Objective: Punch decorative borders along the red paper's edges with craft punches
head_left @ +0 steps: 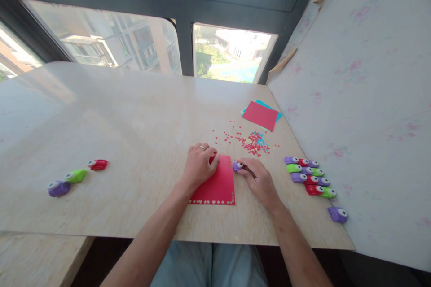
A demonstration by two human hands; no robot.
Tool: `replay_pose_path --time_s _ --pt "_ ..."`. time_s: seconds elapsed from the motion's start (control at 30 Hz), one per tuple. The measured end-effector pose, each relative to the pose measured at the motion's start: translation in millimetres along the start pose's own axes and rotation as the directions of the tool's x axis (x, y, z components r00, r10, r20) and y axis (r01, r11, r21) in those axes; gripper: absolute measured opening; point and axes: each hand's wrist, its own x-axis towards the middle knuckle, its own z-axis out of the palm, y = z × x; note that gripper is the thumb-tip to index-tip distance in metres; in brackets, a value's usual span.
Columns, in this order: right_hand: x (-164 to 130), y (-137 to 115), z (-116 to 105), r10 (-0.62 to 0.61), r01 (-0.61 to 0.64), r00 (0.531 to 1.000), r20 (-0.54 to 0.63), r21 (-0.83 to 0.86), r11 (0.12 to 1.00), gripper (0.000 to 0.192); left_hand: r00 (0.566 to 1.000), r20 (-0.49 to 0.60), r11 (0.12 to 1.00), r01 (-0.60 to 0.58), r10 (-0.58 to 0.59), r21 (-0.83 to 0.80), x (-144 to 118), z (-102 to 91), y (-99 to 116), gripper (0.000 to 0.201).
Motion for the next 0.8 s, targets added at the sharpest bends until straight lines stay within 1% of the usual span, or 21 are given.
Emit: replay_pose_path --time_s 0.3,0.6,0.8 --pt "1.2 -3.4 -0.5 0.014 -0.014 1.0 0.011 0.006 1.0 0.022 1.0 0.017 1.0 0.006 -0.006 0.018 -1.0 0.7 1.2 0.016" --pt "1.5 -2.4 -1.3 -0.003 0.003 0.999 0.048 0.002 1.0 0.025 1.0 0.019 1.0 -0.001 0.0 0.02 -1.6 1.5 0.9 0.018" --pt "2.3 -3.8 -1.0 -0.006 0.007 0.999 0.035 -0.028 1.0 0.025 1.0 0.022 1.0 0.001 -0.001 0.03 -2.0 1.0 1.1 0.016"
